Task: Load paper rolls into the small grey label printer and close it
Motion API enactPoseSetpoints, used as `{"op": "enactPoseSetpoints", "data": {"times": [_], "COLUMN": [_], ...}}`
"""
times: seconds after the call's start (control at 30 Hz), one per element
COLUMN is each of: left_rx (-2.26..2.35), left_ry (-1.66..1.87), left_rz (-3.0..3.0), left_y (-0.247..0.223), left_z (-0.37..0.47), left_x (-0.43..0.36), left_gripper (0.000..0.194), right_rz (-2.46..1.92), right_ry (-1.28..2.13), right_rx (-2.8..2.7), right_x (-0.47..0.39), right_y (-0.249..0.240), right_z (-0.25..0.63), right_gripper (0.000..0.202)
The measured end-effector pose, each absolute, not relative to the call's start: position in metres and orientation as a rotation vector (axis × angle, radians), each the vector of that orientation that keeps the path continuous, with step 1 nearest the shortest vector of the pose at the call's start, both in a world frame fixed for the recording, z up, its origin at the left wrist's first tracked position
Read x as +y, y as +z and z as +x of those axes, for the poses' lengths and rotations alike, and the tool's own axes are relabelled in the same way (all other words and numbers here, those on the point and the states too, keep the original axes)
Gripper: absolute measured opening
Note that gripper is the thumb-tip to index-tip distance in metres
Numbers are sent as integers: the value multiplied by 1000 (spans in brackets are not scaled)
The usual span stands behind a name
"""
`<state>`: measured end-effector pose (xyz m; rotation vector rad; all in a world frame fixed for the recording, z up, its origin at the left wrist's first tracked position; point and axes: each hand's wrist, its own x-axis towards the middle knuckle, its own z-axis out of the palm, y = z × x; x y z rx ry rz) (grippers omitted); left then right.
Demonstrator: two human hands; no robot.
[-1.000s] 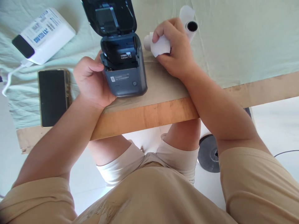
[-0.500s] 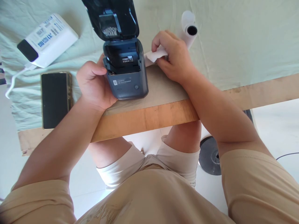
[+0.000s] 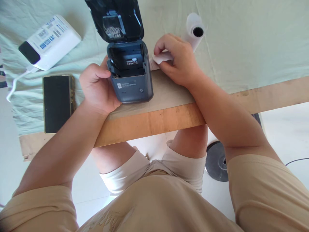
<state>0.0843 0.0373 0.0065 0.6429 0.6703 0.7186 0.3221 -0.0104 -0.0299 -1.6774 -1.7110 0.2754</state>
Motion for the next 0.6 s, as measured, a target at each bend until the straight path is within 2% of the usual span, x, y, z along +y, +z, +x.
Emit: {"op": "enactPoseSetpoints", "data": {"times": [0.17,0.3,0.5,0.6], "left_rx": [673,620,589,562], "left_ry": [677,717,726,719], "left_rz": [652,679,666,711], "left_y": [6,3,0,-5], "left_z": [80,82,83,80], "left_x": [39,40,38,40], "left_gripper": [41,21,38,28], "right_rz": [-1701,-1650,-1617,-1657], "right_ry": [242,250,273,300], "right_rx": [-1641,-1686,-1773,-1776], "right_x": [-12,-10,-9,-11], "right_y": [-27,-35,-41,-39], "right_z": [322,326,329,328], "right_gripper": [24,32,40,52]}}
